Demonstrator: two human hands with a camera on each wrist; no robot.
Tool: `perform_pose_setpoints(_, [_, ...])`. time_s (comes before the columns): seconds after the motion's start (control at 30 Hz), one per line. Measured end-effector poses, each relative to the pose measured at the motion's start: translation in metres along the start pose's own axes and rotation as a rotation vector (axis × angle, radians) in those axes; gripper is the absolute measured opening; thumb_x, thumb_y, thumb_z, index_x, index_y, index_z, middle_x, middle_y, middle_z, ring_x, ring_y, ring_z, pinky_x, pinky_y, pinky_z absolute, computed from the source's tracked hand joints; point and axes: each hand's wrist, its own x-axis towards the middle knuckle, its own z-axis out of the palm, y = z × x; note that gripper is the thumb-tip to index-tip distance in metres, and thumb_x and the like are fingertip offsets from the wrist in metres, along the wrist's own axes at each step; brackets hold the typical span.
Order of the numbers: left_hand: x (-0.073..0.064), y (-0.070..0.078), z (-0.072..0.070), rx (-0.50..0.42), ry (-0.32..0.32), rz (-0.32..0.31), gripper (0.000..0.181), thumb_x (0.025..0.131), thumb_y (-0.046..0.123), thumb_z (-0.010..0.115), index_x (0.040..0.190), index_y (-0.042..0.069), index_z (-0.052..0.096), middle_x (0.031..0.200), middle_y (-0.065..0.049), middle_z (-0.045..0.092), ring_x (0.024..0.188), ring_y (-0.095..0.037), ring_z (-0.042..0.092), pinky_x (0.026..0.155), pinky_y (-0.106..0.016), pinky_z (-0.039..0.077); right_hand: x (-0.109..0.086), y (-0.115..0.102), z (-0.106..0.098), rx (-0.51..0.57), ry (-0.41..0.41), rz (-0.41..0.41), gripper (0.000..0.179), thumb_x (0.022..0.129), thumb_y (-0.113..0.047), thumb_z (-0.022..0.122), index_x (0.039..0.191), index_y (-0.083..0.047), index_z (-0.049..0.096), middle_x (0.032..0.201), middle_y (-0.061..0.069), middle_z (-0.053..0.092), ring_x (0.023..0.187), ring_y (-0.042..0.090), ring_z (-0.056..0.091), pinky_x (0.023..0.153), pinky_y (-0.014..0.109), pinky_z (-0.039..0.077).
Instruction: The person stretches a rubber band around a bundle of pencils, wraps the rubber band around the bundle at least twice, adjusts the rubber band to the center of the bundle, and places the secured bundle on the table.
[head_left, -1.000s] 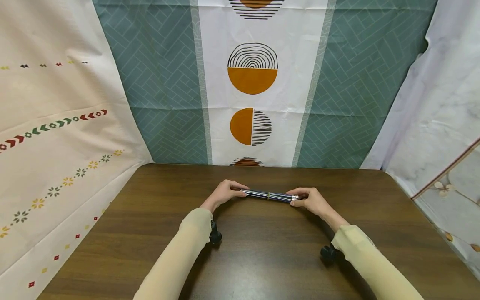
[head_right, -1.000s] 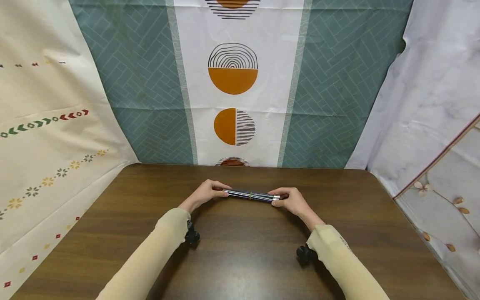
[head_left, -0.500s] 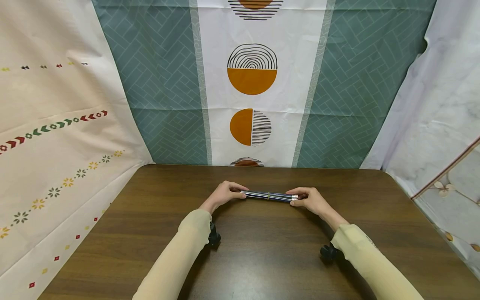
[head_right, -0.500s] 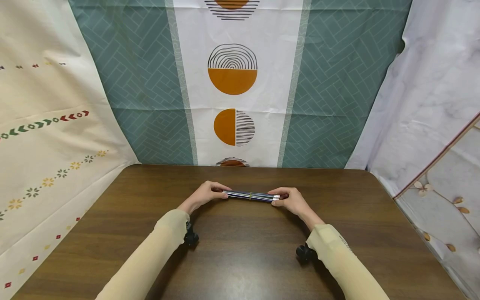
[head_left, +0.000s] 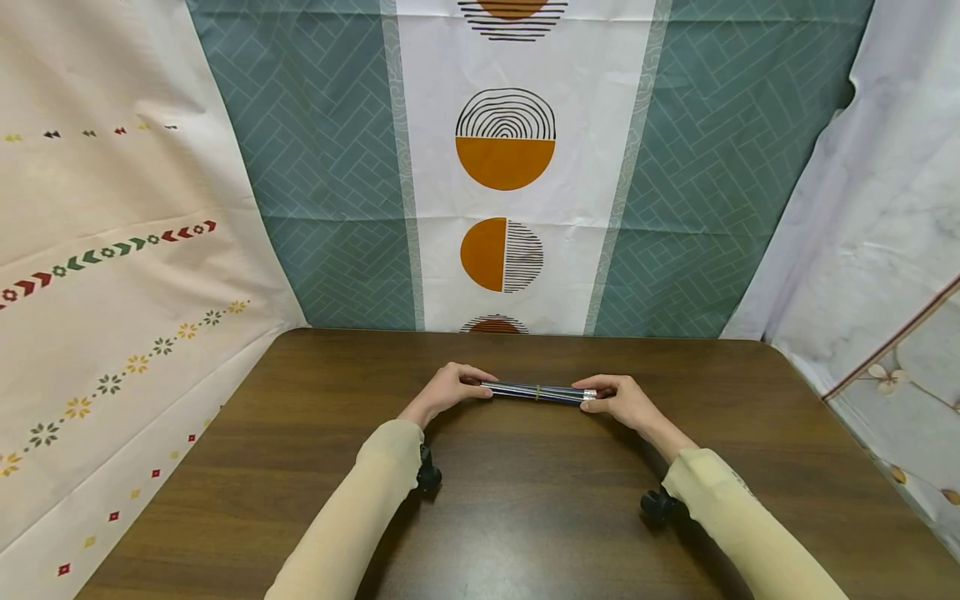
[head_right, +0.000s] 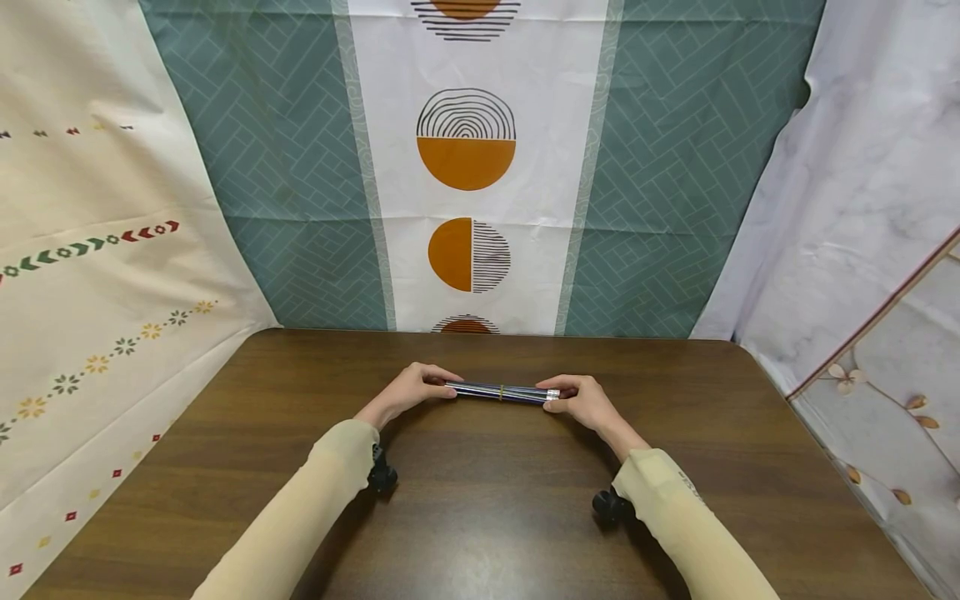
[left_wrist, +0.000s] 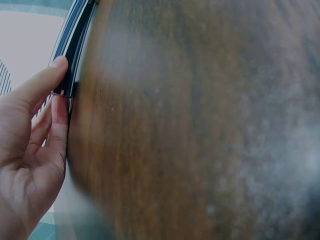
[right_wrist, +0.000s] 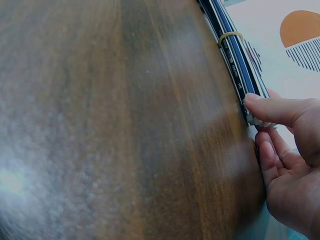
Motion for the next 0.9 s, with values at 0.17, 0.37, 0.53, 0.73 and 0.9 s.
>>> perform_pose_setpoints(0.17, [0.001, 0.0, 0.0, -0.009, 0.0, 0.003, 0.024, 0.088, 0.023, 0.076, 0.111, 0.02, 0.077, 0.115, -0.004, 0.068, 0.095, -0.016, 0.056, 0.083, -0.028, 0.046, 0.001, 0.0, 0.0, -0.008, 0.004, -0.001, 0.036, 0.087, -0.014, 0.075, 0.123, -0.01, 0.07, 0.114, 0.015, 0.066, 0.084, 0.019, 0.048, 0.072, 0.03, 0.044])
perform_pose_setpoints(0.37, [0.002, -0.001, 0.001, -0.016, 0.002, 0.005, 0.023, 0.087, 0.024, 0.076, 0.111, 0.02, 0.077, 0.118, -0.004, 0.069, 0.096, -0.016, 0.056, 0.083, -0.028, 0.046, 0.001, 0.001, -0.001, 0.0, -0.002, -0.015, 0.038, 0.089, -0.013, 0.073, 0.126, -0.005, 0.067, 0.123, 0.02, 0.065, 0.087, 0.021, 0.048, 0.073, 0.03, 0.043])
perform_pose_setpoints(0.53, [0.001, 0.0, 0.001, -0.002, 0.0, 0.007, 0.023, 0.087, 0.023, 0.076, 0.11, 0.021, 0.077, 0.114, -0.003, 0.069, 0.093, -0.015, 0.055, 0.081, -0.027, 0.045, 0.0, 0.001, 0.0, 0.01, -0.003, -0.014, 0.039, 0.089, -0.012, 0.073, 0.127, -0.004, 0.066, 0.122, 0.021, 0.064, 0.086, 0.021, 0.047, 0.071, 0.03, 0.042])
perform_pose_setpoints(0.73, [-0.002, 0.001, -0.004, 0.058, -0.02, 0.036, 0.036, 0.086, 0.025, 0.078, 0.121, 0.017, 0.072, 0.117, -0.006, 0.066, 0.096, -0.015, 0.057, 0.085, -0.031, 0.047, -0.002, -0.002, 0.002, -0.071, -0.043, -0.048, 0.055, 0.084, -0.015, 0.078, 0.136, -0.006, 0.059, 0.119, 0.021, 0.061, 0.089, 0.022, 0.051, 0.074, 0.031, 0.045])
perform_pose_setpoints(0.9, [-0.007, 0.001, -0.013, 0.099, -0.065, 0.052, 0.053, 0.085, 0.026, 0.079, 0.134, 0.016, 0.062, 0.132, -0.007, 0.061, 0.111, -0.02, 0.058, 0.099, -0.041, 0.048, -0.008, -0.006, -0.001, -0.118, -0.093, -0.084, 0.081, 0.082, -0.02, 0.082, 0.149, -0.004, 0.04, 0.135, 0.025, 0.05, 0.111, 0.034, 0.054, 0.093, 0.043, 0.048])
